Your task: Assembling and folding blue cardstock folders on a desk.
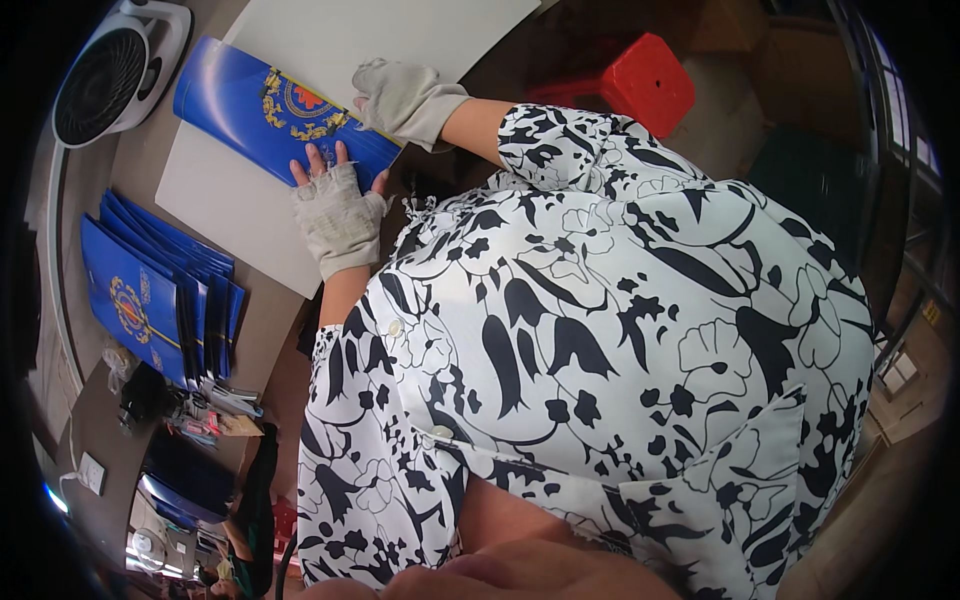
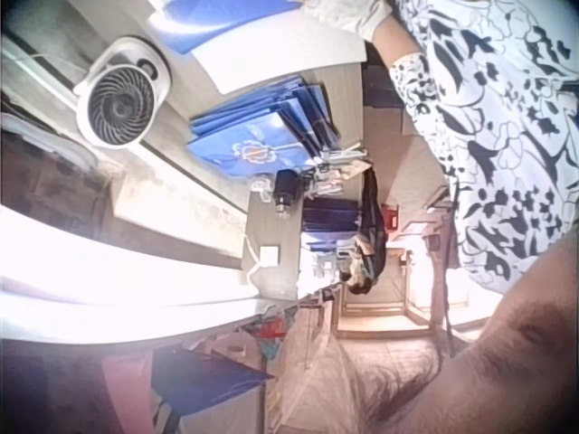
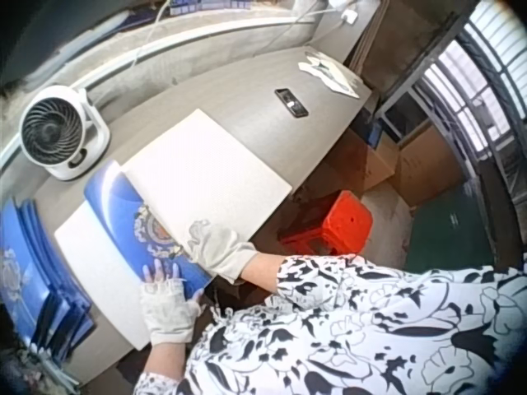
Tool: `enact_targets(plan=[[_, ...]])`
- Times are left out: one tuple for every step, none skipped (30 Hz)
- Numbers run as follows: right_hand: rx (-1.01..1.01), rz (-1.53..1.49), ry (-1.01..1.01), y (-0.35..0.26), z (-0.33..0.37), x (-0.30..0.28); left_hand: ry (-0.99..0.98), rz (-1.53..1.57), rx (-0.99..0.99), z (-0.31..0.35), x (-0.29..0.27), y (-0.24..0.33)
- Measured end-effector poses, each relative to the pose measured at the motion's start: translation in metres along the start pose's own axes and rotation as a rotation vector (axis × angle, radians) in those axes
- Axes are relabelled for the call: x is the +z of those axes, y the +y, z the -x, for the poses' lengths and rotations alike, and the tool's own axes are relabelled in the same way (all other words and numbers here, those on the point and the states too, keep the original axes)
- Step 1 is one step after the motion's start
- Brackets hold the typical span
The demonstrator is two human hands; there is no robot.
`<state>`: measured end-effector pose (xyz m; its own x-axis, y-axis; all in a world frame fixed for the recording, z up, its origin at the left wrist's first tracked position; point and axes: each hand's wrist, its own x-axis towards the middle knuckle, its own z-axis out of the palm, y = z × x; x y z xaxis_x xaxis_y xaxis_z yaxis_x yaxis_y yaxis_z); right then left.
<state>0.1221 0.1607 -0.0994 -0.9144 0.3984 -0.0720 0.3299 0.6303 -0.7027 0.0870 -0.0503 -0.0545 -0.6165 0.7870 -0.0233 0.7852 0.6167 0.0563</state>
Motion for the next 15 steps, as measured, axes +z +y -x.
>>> enact_targets(plan=[[-0.069, 0.048, 0.092, -0.003, 0.002, -0.001, 0.0, -0.002, -0.001, 0.0, 0.0, 0.0], [-0.071, 0.046, 0.092, -0.004, 0.002, 0.001, -0.001, -0.002, -0.004, 0.001, 0.0, 0.0], [-0.073, 0.076, 0.129, -0.005, 0.002, 0.002, -0.003, 0.001, -0.003, 0.0, 0.0, 0.0], [-0.076, 0.106, 0.166, -0.006, 0.002, 0.004, -0.003, 0.003, -0.001, 0.0, -0.001, 0.0], [-0.075, 0.107, 0.166, -0.002, 0.0, 0.007, -0.005, 0.005, -0.002, -0.001, -0.001, 0.0], [-0.04, 0.026, 0.152, 0.004, -0.003, 0.011, -0.006, 0.007, -0.004, -0.002, -0.001, -0.001], [-0.005, -0.056, 0.138, 0.01, -0.006, 0.013, -0.005, 0.007, -0.004, -0.001, 0.0, -0.001], [-0.006, -0.056, 0.138, 0.016, -0.01, 0.016, -0.001, 0.007, -0.009, 0.0, 0.003, -0.002], [-0.043, -0.054, 0.122, 0.02, -0.014, 0.013, 0.001, 0.012, -0.011, -0.001, 0.004, -0.002], [-0.08, -0.053, 0.106, 0.022, -0.015, 0.012, 0.001, 0.014, -0.009, -0.001, 0.004, -0.002], [-0.077, -0.05, 0.107, 0.023, -0.015, 0.012, 0.003, 0.011, 0.0, -0.001, 0.005, -0.002], [-0.058, -0.049, 0.105, 0.025, -0.016, 0.011, 0.004, 0.007, 0.009, -0.001, 0.006, -0.002], [-0.038, -0.048, 0.105, 0.027, -0.017, 0.01, 0.005, 0.01, 0.014, -0.002, 0.007, -0.001], [-0.042, -0.05, 0.1, 0.025, -0.017, 0.01, 0.011, 0.007, 0.011, -0.001, 0.006, -0.001], [-0.018, -0.067, 0.084, 0.023, -0.017, 0.009, 0.019, 0.004, 0.011, 0.0, 0.006, -0.001]])
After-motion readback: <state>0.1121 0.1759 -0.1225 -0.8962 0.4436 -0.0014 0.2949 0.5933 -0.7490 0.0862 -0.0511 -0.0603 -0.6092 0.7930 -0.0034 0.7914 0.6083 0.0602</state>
